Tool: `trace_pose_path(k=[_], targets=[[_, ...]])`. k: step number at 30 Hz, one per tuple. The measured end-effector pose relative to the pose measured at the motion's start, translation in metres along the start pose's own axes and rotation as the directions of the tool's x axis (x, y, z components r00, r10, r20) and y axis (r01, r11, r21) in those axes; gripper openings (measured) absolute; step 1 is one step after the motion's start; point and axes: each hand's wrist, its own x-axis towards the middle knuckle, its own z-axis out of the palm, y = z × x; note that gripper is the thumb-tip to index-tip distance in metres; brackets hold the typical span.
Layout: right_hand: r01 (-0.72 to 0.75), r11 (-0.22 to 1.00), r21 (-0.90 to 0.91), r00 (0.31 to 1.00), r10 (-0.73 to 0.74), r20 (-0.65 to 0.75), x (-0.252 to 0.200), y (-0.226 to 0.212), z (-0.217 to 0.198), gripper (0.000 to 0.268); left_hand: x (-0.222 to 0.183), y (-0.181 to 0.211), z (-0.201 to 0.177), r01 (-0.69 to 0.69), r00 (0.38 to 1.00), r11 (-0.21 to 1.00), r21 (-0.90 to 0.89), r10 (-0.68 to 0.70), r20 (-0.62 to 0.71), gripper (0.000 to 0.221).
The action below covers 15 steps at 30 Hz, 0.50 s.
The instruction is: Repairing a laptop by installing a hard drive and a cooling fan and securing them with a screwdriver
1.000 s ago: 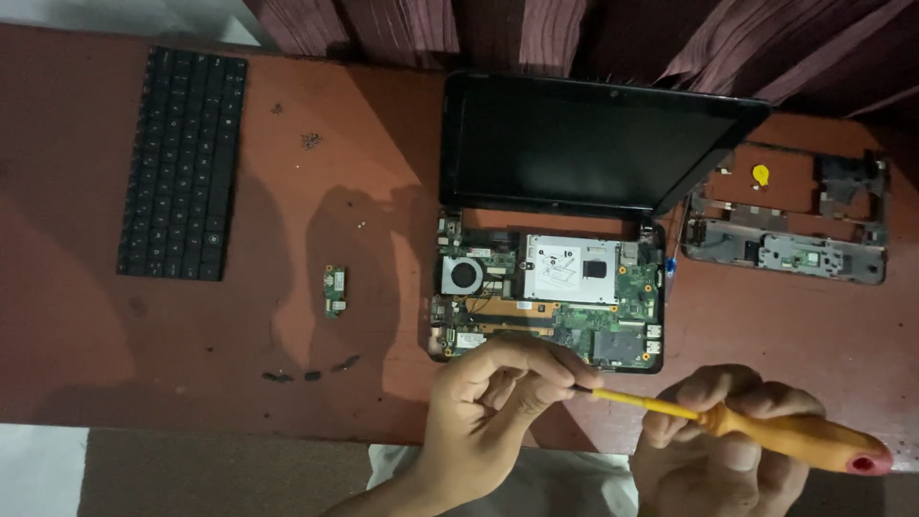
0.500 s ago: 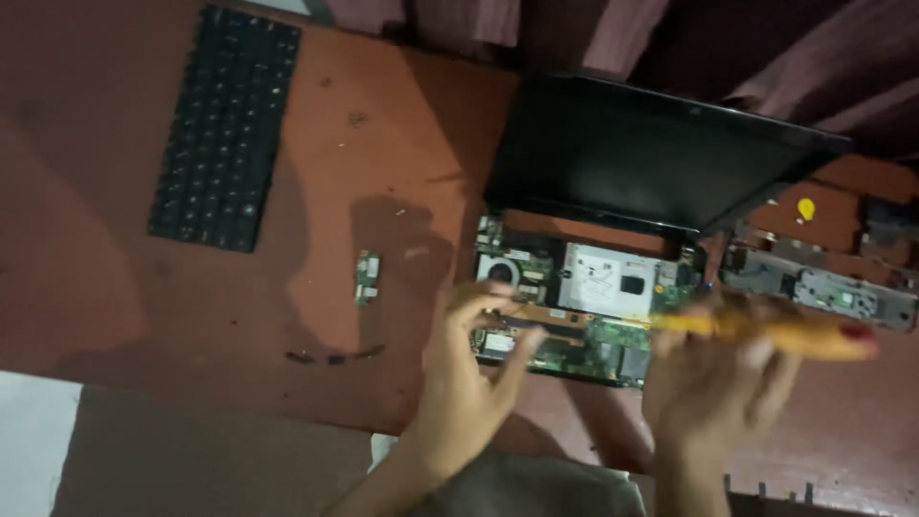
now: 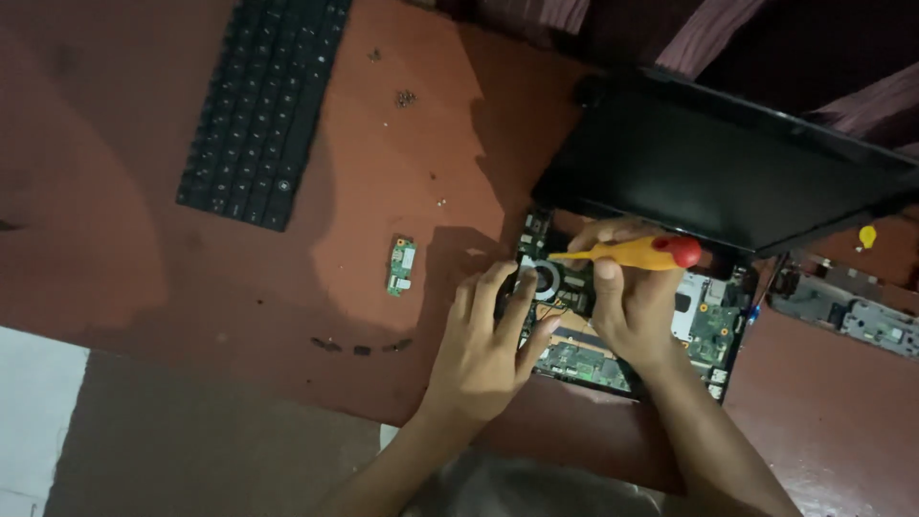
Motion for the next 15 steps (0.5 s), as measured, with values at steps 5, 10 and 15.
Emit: trace_pose_path(k=[5, 10, 15], targets=[[-0.078, 0.996, 0.032, 0.997, 0.077, 0.028, -0.002, 0.007, -0.002, 0.022, 0.004, -0.001, 0.000, -0.001, 1.000, 0.999, -0.034, 0.002, 0.010, 0.049], [-0.055, 0.998, 0.003, 0.997, 0.055, 0.053, -0.001, 0.005, -0.002, 0.021, 0.002, -0.002, 0.001, 0.005, 1.000, 0.999, -0.034, -0.004, 0.026, 0.049], [0.008, 0.992, -0.123, 0.996, 0.002, 0.085, -0.003, 0.012, -0.004, 0.024, 0.004, -0.001, -0.001, 0.004, 1.000, 0.998, -0.067, -0.002, 0.027, 0.046]])
